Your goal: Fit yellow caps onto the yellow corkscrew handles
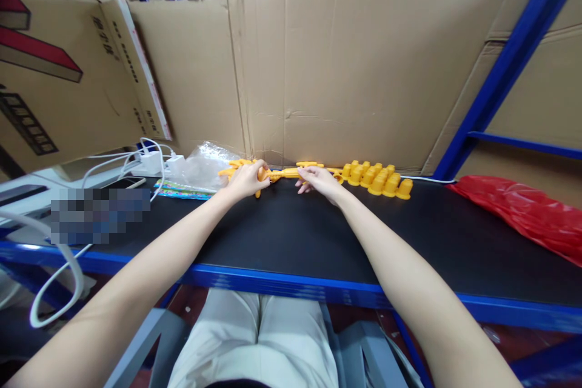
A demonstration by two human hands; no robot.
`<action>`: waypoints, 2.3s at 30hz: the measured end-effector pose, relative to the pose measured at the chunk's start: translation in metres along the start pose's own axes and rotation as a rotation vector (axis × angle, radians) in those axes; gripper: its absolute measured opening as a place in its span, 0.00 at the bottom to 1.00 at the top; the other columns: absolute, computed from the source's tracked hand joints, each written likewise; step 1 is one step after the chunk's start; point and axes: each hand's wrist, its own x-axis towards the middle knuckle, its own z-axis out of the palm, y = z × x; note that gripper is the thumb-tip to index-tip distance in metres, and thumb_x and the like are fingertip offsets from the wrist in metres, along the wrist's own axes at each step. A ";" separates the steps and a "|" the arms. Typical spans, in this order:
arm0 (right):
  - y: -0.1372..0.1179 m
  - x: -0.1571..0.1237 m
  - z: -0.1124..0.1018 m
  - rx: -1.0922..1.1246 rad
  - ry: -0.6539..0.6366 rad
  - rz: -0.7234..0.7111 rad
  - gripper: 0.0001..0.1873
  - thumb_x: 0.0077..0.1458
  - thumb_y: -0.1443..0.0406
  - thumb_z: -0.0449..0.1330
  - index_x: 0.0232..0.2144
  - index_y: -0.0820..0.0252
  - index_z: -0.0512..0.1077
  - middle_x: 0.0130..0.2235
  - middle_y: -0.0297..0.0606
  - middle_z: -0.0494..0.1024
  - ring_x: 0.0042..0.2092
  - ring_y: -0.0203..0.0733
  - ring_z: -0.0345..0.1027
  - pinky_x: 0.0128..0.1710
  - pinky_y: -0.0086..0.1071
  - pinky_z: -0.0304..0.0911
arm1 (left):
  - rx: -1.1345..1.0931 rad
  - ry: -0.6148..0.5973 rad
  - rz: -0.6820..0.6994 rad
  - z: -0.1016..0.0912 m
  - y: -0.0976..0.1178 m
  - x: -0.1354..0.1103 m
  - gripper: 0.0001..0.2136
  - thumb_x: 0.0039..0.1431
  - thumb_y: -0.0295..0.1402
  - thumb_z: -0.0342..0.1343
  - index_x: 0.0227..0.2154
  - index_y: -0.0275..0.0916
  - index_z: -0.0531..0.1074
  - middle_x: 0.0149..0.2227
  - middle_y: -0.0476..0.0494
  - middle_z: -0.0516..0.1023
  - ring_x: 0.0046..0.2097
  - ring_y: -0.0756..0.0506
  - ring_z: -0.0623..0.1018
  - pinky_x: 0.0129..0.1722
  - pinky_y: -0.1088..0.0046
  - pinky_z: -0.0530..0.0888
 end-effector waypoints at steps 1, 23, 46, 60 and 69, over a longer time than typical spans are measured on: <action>0.001 0.000 0.000 -0.003 -0.006 -0.009 0.21 0.53 0.54 0.60 0.42 0.63 0.68 0.31 0.40 0.77 0.26 0.34 0.71 0.27 0.28 0.66 | 0.001 0.001 -0.003 0.000 -0.001 0.000 0.13 0.52 0.36 0.55 0.41 0.42 0.68 0.32 0.46 0.77 0.36 0.43 0.77 0.33 0.73 0.66; -0.002 0.000 -0.004 -0.130 0.055 -0.142 0.25 0.44 0.49 0.63 0.36 0.63 0.69 0.30 0.41 0.78 0.27 0.36 0.71 0.27 0.29 0.62 | -0.003 0.055 0.039 0.000 0.002 -0.001 0.15 0.52 0.43 0.55 0.40 0.41 0.69 0.28 0.46 0.77 0.33 0.44 0.76 0.30 0.75 0.65; -0.007 -0.002 -0.002 0.008 0.087 -0.046 0.25 0.43 0.45 0.62 0.27 0.64 0.71 0.22 0.36 0.75 0.21 0.34 0.68 0.23 0.28 0.58 | 0.069 0.106 0.076 0.003 0.009 -0.004 0.17 0.53 0.45 0.54 0.41 0.39 0.67 0.33 0.42 0.78 0.36 0.41 0.78 0.33 0.71 0.67; -0.010 -0.002 0.000 0.293 0.106 0.106 0.12 0.56 0.58 0.57 0.32 0.63 0.71 0.24 0.34 0.74 0.20 0.31 0.65 0.21 0.26 0.60 | -0.010 0.062 0.062 0.000 0.013 -0.006 0.19 0.57 0.46 0.50 0.47 0.41 0.62 0.39 0.41 0.77 0.40 0.40 0.77 0.38 0.67 0.69; 0.004 0.011 -0.018 0.162 0.570 -0.064 0.23 0.40 0.55 0.68 0.33 0.59 0.62 0.29 0.33 0.73 0.26 0.33 0.68 0.22 0.24 0.60 | 0.121 -0.189 0.094 0.010 0.000 -0.003 0.12 0.53 0.23 0.46 0.39 0.36 0.70 0.44 0.37 0.74 0.48 0.40 0.72 0.46 0.65 0.69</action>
